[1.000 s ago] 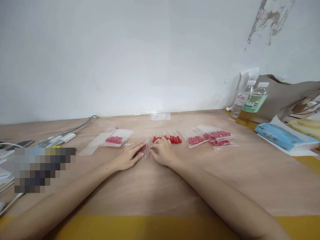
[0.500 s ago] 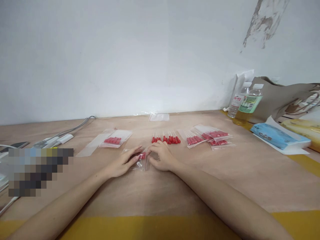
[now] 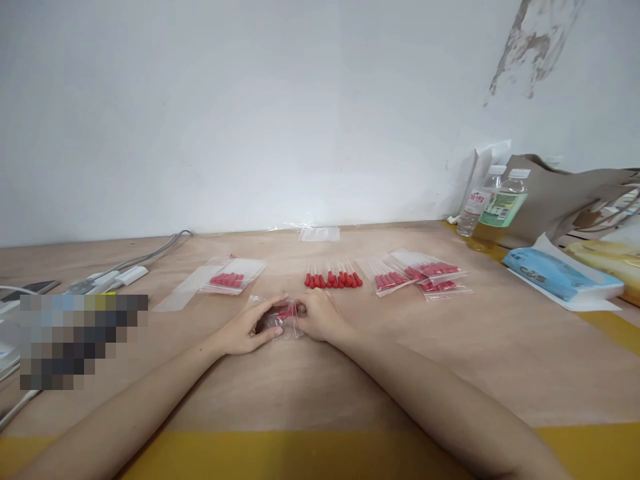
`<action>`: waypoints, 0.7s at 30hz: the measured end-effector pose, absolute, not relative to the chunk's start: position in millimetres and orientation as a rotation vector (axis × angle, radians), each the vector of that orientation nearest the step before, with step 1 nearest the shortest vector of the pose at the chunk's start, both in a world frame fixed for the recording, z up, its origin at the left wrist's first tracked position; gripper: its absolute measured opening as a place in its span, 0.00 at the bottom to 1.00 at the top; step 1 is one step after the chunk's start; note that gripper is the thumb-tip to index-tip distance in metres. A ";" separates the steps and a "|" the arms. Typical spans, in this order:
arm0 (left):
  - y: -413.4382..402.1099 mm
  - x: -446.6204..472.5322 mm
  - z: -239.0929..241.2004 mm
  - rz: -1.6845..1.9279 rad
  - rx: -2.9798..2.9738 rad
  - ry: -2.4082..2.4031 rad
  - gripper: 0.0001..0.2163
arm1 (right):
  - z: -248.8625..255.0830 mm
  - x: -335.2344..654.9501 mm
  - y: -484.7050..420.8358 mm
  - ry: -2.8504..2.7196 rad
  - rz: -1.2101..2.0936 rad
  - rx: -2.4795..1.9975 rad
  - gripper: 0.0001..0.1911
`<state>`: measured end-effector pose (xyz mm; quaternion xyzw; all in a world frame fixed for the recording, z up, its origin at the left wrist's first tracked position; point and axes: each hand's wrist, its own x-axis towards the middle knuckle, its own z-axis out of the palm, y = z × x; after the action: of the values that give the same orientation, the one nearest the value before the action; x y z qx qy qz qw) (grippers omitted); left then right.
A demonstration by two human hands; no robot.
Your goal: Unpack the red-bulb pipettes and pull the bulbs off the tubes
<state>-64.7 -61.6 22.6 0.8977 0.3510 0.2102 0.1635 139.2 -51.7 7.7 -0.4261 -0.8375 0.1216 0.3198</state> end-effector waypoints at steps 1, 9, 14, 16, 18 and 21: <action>-61.4 -65.0 22.6 0.586 2.564 1.001 0.27 | 7.4 138.8 -51.8 -2.178 0.329 -1.129 0.12; -62.0 -64.2 24.9 0.571 2.626 0.974 0.24 | 12.4 144.0 -55.0 -2.155 0.517 -0.978 0.10; -63.4 -63.7 27.1 0.539 2.628 1.002 0.23 | 6.6 142.9 -51.6 -1.931 0.967 -0.956 0.07; -62.3 -65.1 25.9 0.540 2.625 1.029 0.22 | 9.4 149.8 -48.4 -1.803 1.178 -0.953 0.12; -60.4 -67.1 24.3 0.541 2.631 1.060 0.22 | 17.1 164.1 -43.5 -1.721 1.331 -0.951 0.16; -58.2 -69.7 24.5 0.546 2.688 1.058 0.22 | 33.8 194.6 -32.5 -1.622 1.508 -0.962 0.19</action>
<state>-69.7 -58.2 24.5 0.9097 0.3581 0.1847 0.1007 194.6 -32.5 33.8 -0.3723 -0.6277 0.5839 0.3556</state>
